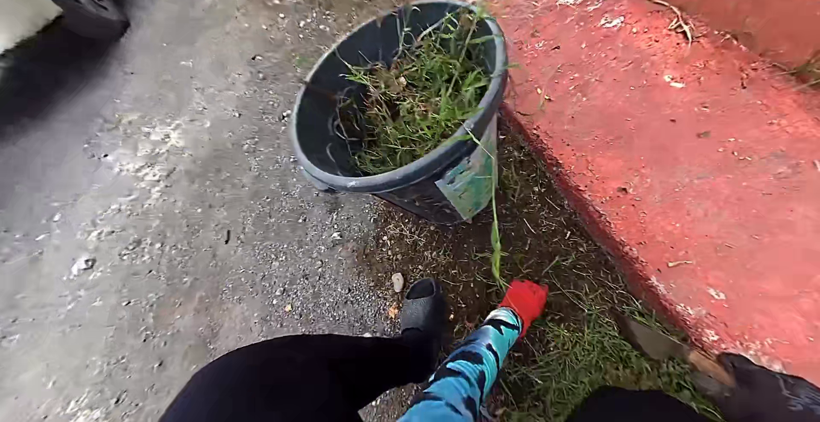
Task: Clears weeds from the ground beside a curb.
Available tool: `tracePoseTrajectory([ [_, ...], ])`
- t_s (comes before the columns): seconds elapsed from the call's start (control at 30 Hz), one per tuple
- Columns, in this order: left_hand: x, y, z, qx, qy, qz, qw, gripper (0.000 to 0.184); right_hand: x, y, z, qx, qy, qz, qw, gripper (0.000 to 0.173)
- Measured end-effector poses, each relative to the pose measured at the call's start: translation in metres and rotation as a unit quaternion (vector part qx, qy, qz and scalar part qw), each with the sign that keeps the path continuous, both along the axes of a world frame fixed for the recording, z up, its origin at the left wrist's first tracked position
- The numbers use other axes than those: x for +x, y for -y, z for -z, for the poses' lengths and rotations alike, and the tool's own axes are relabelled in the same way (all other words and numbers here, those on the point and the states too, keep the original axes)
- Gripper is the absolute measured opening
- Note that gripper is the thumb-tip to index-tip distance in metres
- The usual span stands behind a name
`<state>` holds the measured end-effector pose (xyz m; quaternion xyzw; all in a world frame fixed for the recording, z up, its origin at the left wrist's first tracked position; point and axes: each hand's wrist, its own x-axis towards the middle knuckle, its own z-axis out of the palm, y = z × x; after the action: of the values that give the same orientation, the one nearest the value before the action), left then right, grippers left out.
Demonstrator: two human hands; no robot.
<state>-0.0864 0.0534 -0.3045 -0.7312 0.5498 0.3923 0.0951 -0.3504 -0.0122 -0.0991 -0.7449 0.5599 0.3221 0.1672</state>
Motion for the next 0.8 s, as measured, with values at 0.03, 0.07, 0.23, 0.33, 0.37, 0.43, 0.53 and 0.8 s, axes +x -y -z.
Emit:
tracePoseTrajectory([
  [0.03, 0.003, 0.005, -0.003, 0.008, 0.005, 0.007, 1.000, 0.038, -0.002, 0.000, 0.003, -0.012, 0.000, 0.000, 1.000, 0.056],
  [0.07, 0.004, 0.006, -0.006, 0.019, 0.010, 0.012, 1.000, 0.039, -0.002, -0.002, 0.002, -0.025, -0.003, 0.004, 1.000, 0.051],
  [0.23, 0.005, -0.058, -0.014, 0.064, -0.029, 0.152, 0.986, 0.042, 0.005, -0.006, -0.008, -0.024, -0.037, 0.014, 0.999, 0.046],
  [0.33, 0.014, -0.077, -0.028, 0.056, -0.036, 0.209, 0.976, 0.044, 0.009, -0.008, -0.011, -0.023, -0.037, 0.014, 0.999, 0.044],
  [0.37, 0.019, -0.069, -0.032, 0.041, -0.020, 0.173, 0.984, 0.046, 0.010, -0.008, -0.011, -0.023, -0.037, 0.013, 0.999, 0.044],
  [0.43, 0.036, -0.039, -0.035, -0.004, 0.027, 0.038, 0.999, 0.050, 0.011, -0.010, -0.011, -0.031, -0.032, 0.011, 0.999, 0.044],
  [0.53, 0.068, -0.001, -0.008, -0.069, 0.097, -0.168, 0.979, 0.059, 0.008, -0.011, -0.009, -0.037, -0.027, 0.008, 0.999, 0.045],
  [0.8, 0.023, -0.047, 0.020, 0.047, -0.010, -0.019, 0.999, 0.057, 0.001, -0.010, -0.008, -0.021, -0.036, 0.029, 0.999, 0.048],
])
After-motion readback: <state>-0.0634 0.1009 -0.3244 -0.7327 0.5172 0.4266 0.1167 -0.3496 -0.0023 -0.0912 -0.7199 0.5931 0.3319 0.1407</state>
